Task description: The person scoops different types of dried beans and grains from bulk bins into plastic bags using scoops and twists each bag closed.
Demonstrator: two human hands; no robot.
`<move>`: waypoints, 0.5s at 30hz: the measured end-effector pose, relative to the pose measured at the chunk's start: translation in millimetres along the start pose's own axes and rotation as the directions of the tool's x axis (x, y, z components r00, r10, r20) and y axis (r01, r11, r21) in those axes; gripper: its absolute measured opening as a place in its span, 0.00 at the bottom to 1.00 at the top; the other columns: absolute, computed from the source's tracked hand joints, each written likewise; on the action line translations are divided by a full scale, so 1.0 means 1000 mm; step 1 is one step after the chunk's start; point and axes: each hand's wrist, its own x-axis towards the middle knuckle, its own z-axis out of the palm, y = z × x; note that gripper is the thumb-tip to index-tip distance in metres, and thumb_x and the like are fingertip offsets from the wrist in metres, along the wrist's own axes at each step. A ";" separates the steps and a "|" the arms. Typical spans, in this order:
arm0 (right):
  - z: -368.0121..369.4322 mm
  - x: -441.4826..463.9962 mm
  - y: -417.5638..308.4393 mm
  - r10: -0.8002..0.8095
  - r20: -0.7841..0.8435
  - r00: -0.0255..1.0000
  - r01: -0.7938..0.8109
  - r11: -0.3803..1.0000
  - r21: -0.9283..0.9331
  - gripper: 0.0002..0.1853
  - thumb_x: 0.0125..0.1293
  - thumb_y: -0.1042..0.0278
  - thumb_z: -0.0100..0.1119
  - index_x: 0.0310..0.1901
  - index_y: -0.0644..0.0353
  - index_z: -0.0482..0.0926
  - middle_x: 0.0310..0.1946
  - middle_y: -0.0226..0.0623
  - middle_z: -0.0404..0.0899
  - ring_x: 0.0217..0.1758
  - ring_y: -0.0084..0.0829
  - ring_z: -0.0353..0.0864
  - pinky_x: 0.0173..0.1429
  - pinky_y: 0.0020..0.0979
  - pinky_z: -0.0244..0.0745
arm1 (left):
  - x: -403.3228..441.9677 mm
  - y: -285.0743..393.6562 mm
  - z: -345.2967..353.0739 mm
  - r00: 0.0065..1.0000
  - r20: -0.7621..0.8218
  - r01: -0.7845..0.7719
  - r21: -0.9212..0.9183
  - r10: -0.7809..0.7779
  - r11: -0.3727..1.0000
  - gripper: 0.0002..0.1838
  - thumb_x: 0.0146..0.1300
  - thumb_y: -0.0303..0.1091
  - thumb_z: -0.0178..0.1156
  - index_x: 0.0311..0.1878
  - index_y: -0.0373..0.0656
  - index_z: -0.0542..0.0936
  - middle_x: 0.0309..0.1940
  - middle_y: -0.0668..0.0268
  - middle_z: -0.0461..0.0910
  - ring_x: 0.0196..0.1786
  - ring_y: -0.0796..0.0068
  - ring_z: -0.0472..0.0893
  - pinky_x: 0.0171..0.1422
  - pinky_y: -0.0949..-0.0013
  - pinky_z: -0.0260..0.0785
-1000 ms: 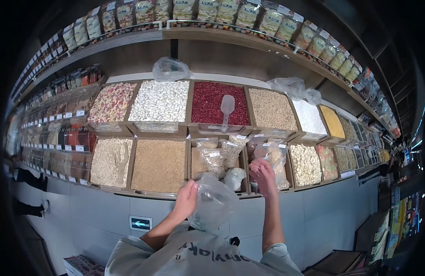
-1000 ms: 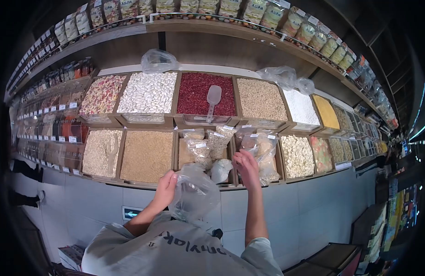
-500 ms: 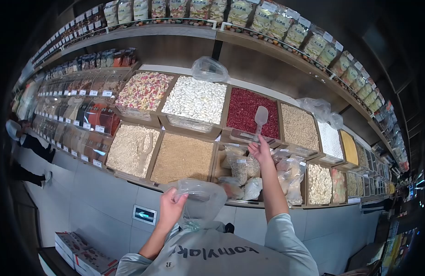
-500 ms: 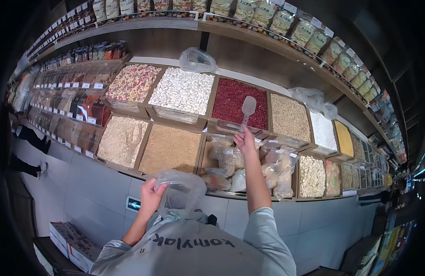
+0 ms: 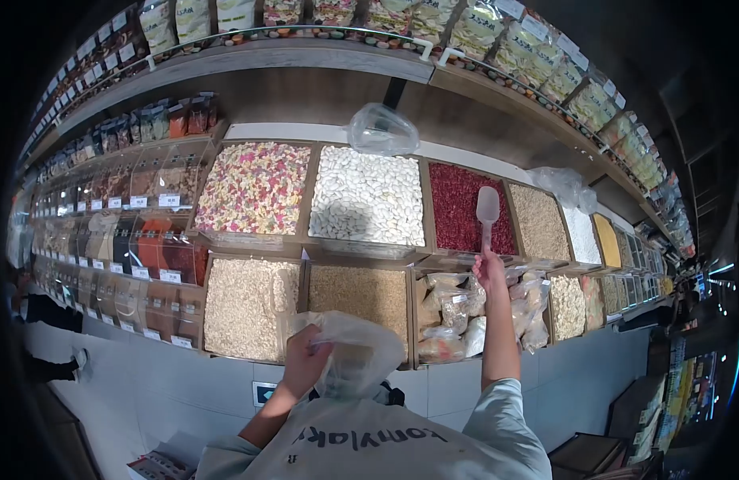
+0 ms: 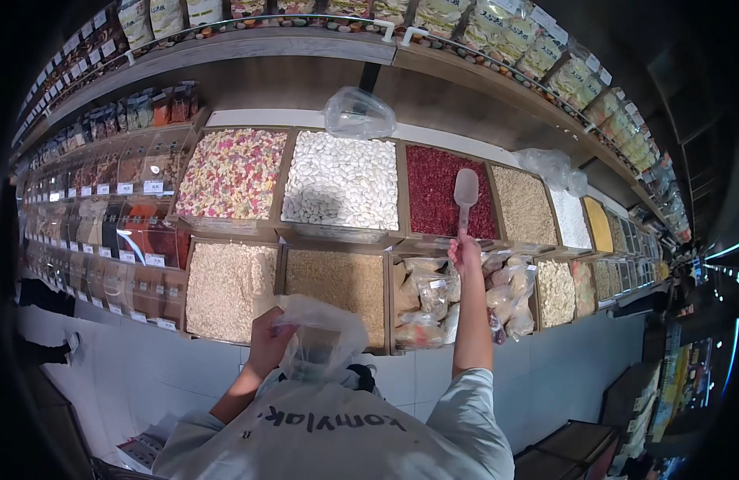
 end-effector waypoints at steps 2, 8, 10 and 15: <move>0.013 -0.022 0.000 -0.070 -0.059 0.996 0.068 0.997 -0.034 0.15 0.73 0.54 0.58 0.35 0.55 0.70 0.22 0.30 0.74 0.19 0.24 0.72 0.25 0.27 0.73 | 0.017 -0.014 -0.018 0.999 0.043 0.003 0.023 -0.004 1.000 0.02 0.59 0.22 0.62 0.33 0.36 0.77 0.26 0.66 0.77 0.30 0.83 0.73 0.33 0.72 0.65; 0.070 -0.093 -0.009 -0.179 -0.087 0.980 0.157 0.963 -0.221 0.13 0.78 0.57 0.49 0.36 0.53 0.67 0.19 0.25 0.66 0.17 0.20 0.65 0.25 0.28 0.73 | 0.040 -0.025 -0.042 0.981 0.129 0.170 -0.211 -0.145 0.963 0.02 0.62 0.22 0.62 0.35 0.37 0.78 0.27 0.68 0.78 0.32 0.85 0.74 0.35 0.76 0.65; 0.078 -0.102 -0.019 -0.153 -0.067 0.986 0.123 0.936 -0.330 0.13 0.78 0.56 0.48 0.36 0.53 0.68 0.19 0.23 0.63 0.17 0.18 0.62 0.25 0.28 0.73 | 0.043 -0.034 -0.041 0.986 0.127 0.130 -0.170 -0.109 0.977 0.02 0.64 0.22 0.61 0.36 0.37 0.77 0.28 0.69 0.77 0.34 0.86 0.73 0.36 0.76 0.66; 0.110 -0.134 -0.069 -0.109 0.097 0.989 0.146 0.697 -0.702 0.12 0.76 0.57 0.50 0.39 0.56 0.71 0.19 0.21 0.60 0.18 0.16 0.60 0.26 0.28 0.75 | 0.041 -0.020 -0.043 0.990 0.091 0.118 -0.157 -0.104 0.981 0.02 0.64 0.22 0.61 0.36 0.36 0.77 0.28 0.70 0.77 0.35 0.86 0.74 0.36 0.76 0.65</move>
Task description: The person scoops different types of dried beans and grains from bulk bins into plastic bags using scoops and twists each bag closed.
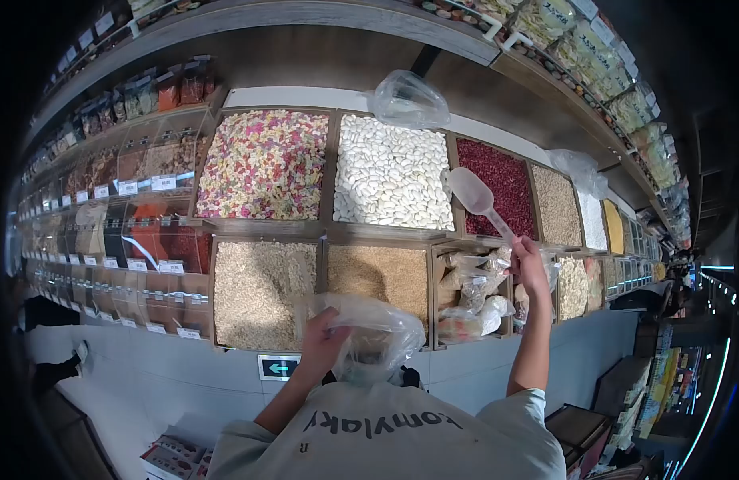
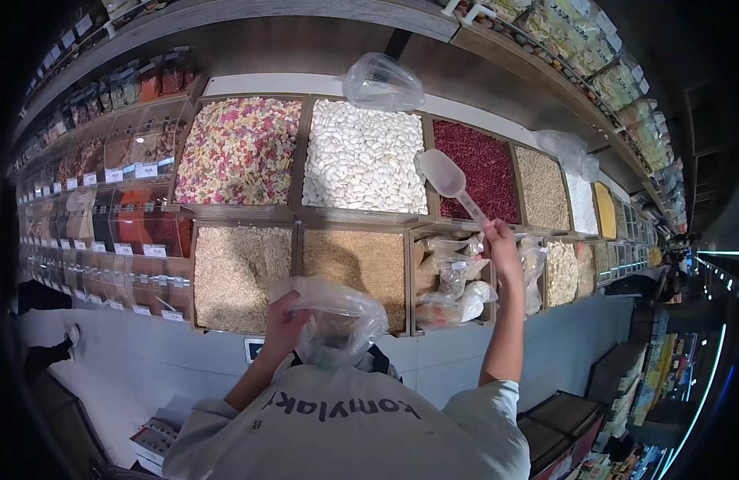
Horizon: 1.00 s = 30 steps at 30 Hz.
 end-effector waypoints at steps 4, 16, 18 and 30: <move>-0.002 0.019 -0.029 0.025 0.070 0.997 -0.007 0.971 -0.238 0.15 0.75 0.56 0.53 0.38 0.61 0.75 0.17 0.24 0.64 0.17 0.17 0.63 0.24 0.28 0.75 | -0.010 -0.008 0.002 0.992 -0.119 0.026 -0.098 -0.037 0.995 0.01 0.62 0.21 0.60 0.35 0.36 0.78 0.27 0.70 0.77 0.34 0.86 0.74 0.35 0.77 0.64; 0.036 0.082 -0.048 -0.230 0.053 0.972 0.232 0.891 -0.389 0.17 0.71 0.56 0.56 0.39 0.66 0.78 0.19 0.40 0.80 0.19 0.28 0.81 0.24 0.30 0.73 | -0.034 -0.004 0.042 0.942 -0.324 0.052 -0.112 -0.086 0.992 0.02 0.63 0.19 0.57 0.37 0.35 0.77 0.26 0.75 0.75 0.30 0.91 0.70 0.30 0.81 0.60; 0.044 0.086 -0.042 -0.303 0.047 0.952 0.298 0.880 -0.370 0.17 0.72 0.56 0.54 0.43 0.66 0.79 0.20 0.42 0.80 0.20 0.29 0.82 0.26 0.32 0.74 | -0.036 -0.005 0.049 0.941 -0.323 0.065 -0.111 -0.098 0.992 0.02 0.63 0.19 0.57 0.37 0.36 0.76 0.26 0.75 0.74 0.30 0.91 0.70 0.30 0.80 0.60; 0.016 0.063 -0.068 -0.412 0.070 0.908 0.368 0.709 -0.601 0.23 0.72 0.52 0.53 0.36 0.69 0.84 0.21 0.54 0.80 0.34 0.54 0.84 0.46 0.47 0.76 | -0.049 -0.011 0.067 0.955 -0.289 0.032 -0.106 -0.061 0.994 0.03 0.69 0.22 0.56 0.40 0.35 0.78 0.30 0.74 0.77 0.33 0.89 0.72 0.34 0.79 0.63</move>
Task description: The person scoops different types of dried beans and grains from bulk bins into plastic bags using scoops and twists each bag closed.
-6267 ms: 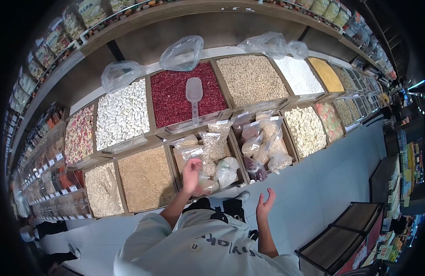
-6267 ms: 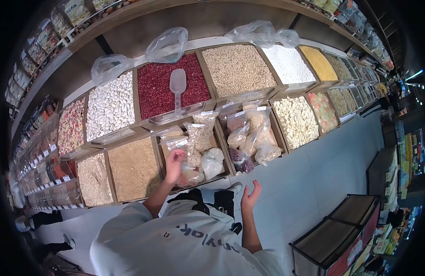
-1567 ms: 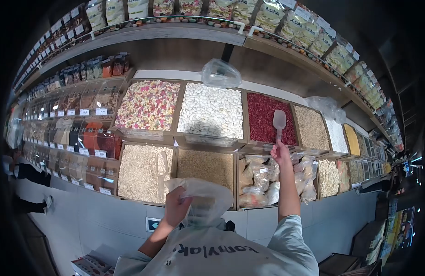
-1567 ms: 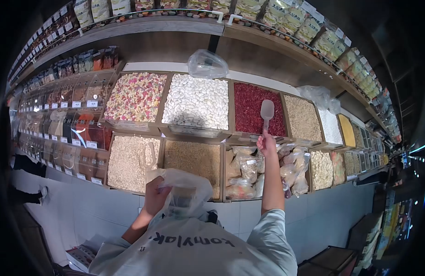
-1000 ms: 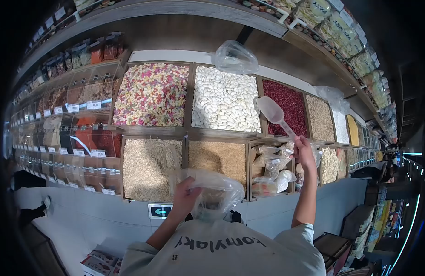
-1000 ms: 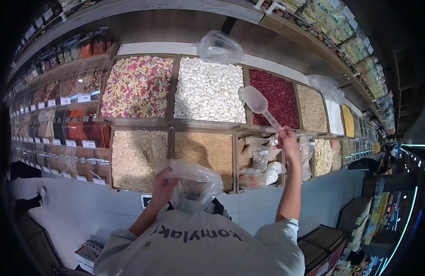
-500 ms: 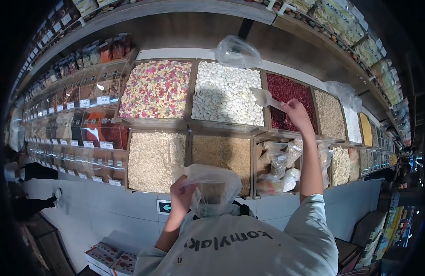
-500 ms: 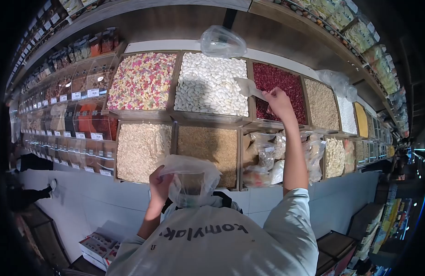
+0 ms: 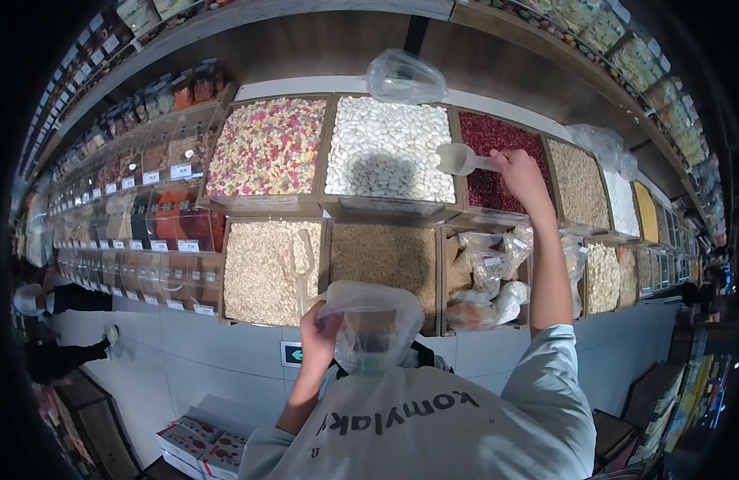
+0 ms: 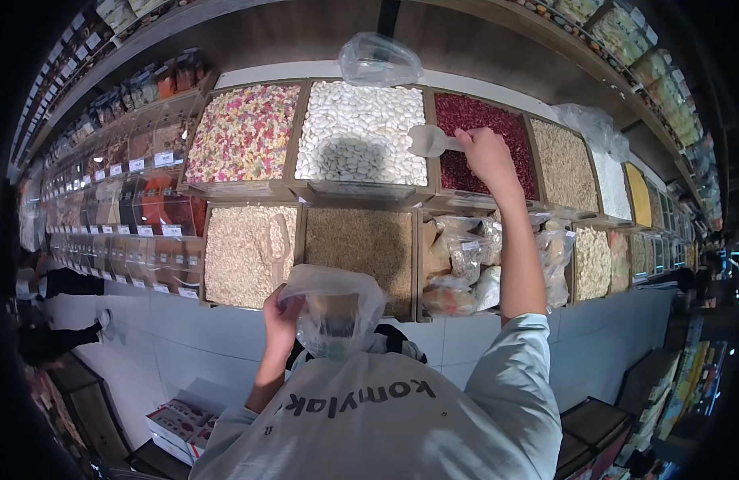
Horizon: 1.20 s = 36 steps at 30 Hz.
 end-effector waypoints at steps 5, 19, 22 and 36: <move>0.019 0.029 0.008 0.073 0.236 0.969 -0.112 0.981 0.156 0.24 0.72 0.55 0.53 0.31 0.72 0.82 0.15 0.42 0.75 0.18 0.35 0.78 0.28 0.37 0.77 | 0.006 -0.005 -0.007 0.999 0.022 0.035 0.018 -0.035 0.999 0.03 0.70 0.23 0.56 0.42 0.35 0.79 0.30 0.74 0.77 0.34 0.89 0.72 0.35 0.80 0.63; 0.102 0.026 0.042 0.227 0.446 0.866 -0.481 0.622 0.618 0.18 0.73 0.50 0.58 0.38 0.59 0.78 0.16 0.22 0.66 0.14 0.15 0.59 0.19 0.21 0.65 | 0.014 -0.007 -0.011 0.998 0.058 0.015 -0.052 -0.012 0.999 0.06 0.71 0.25 0.56 0.44 0.35 0.81 0.31 0.75 0.78 0.34 0.90 0.72 0.37 0.81 0.63; 0.131 0.017 0.025 0.178 0.456 0.872 -0.455 0.637 0.622 0.19 0.74 0.51 0.55 0.38 0.62 0.78 0.17 0.24 0.67 0.15 0.15 0.60 0.18 0.21 0.64 | 0.021 -0.010 -0.013 0.997 0.078 0.010 -0.054 -0.006 0.998 0.06 0.71 0.25 0.56 0.45 0.36 0.81 0.32 0.75 0.79 0.35 0.89 0.73 0.39 0.80 0.64; 0.171 -0.012 0.028 0.047 0.520 0.853 -0.519 0.188 0.834 0.15 0.75 0.54 0.56 0.36 0.55 0.70 0.20 0.22 0.66 0.16 0.14 0.57 0.19 0.20 0.54 | 0.024 -0.017 -0.010 0.999 -0.003 -0.041 -0.079 0.041 0.996 0.03 0.70 0.26 0.55 0.41 0.39 0.77 0.30 0.71 0.78 0.30 0.84 0.76 0.34 0.76 0.68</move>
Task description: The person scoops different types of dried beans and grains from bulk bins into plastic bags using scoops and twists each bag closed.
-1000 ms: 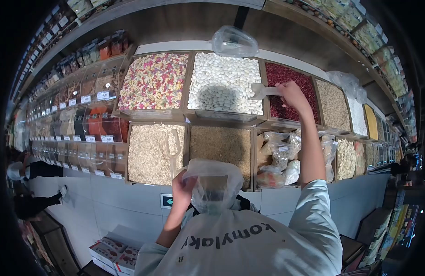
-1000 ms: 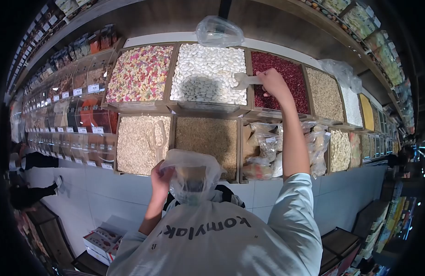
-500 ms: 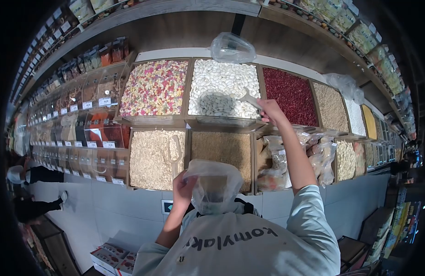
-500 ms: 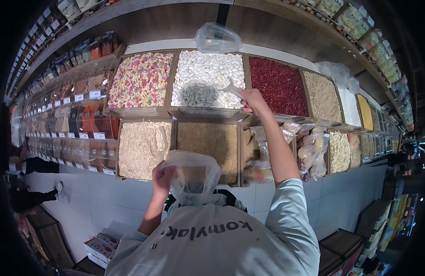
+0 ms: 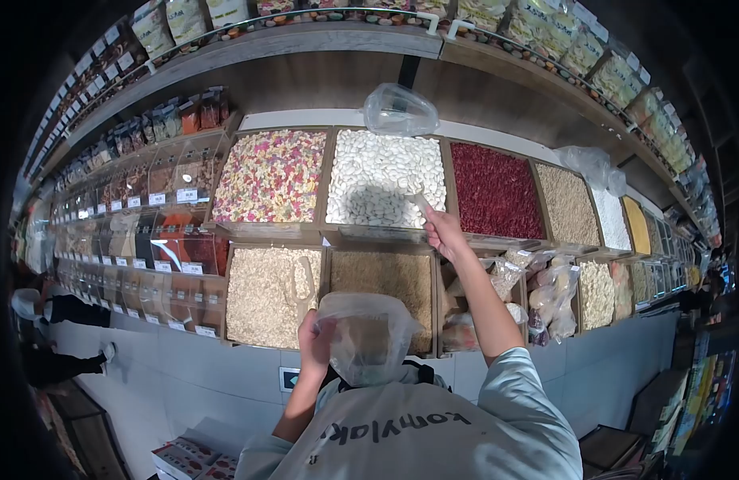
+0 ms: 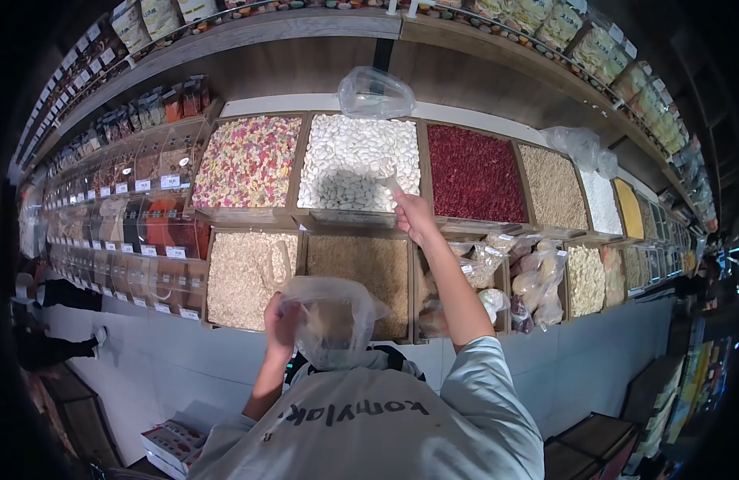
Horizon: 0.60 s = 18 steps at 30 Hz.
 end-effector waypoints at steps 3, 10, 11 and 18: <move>-0.003 -0.013 0.005 -0.005 0.013 1.000 0.005 1.000 0.027 0.14 0.74 0.54 0.57 0.36 0.54 0.70 0.20 0.21 0.65 0.17 0.13 0.57 0.19 0.18 0.55 | 0.001 -0.006 -0.002 0.999 -0.047 -0.028 -0.045 0.026 0.999 0.03 0.71 0.26 0.55 0.44 0.39 0.75 0.31 0.70 0.78 0.29 0.84 0.76 0.33 0.77 0.69; -0.013 -0.035 0.011 -0.078 -0.018 0.997 0.078 0.996 0.030 0.11 0.75 0.55 0.57 0.40 0.53 0.73 0.21 0.18 0.64 0.18 0.11 0.57 0.20 0.16 0.53 | 0.010 -0.010 0.002 0.996 -0.089 0.004 -0.097 -0.013 0.995 0.15 0.72 0.26 0.52 0.60 0.38 0.72 0.37 0.69 0.79 0.29 0.82 0.76 0.32 0.74 0.71; -0.015 -0.038 0.011 -0.089 -0.016 0.996 0.089 0.996 0.028 0.10 0.75 0.55 0.56 0.41 0.52 0.73 0.21 0.17 0.64 0.18 0.11 0.57 0.20 0.16 0.53 | 0.011 -0.013 0.002 0.996 -0.089 0.006 -0.098 -0.015 0.995 0.15 0.72 0.26 0.52 0.60 0.38 0.72 0.37 0.69 0.79 0.29 0.82 0.76 0.32 0.74 0.71; -0.022 -0.054 0.012 -0.089 -0.022 0.996 0.090 0.993 0.076 0.10 0.76 0.56 0.54 0.41 0.52 0.73 0.21 0.17 0.63 0.18 0.10 0.56 0.21 0.16 0.53 | 0.022 -0.022 -0.002 0.998 -0.037 0.042 -0.078 -0.045 0.996 0.11 0.72 0.26 0.53 0.54 0.37 0.76 0.36 0.71 0.79 0.34 0.83 0.76 0.38 0.76 0.70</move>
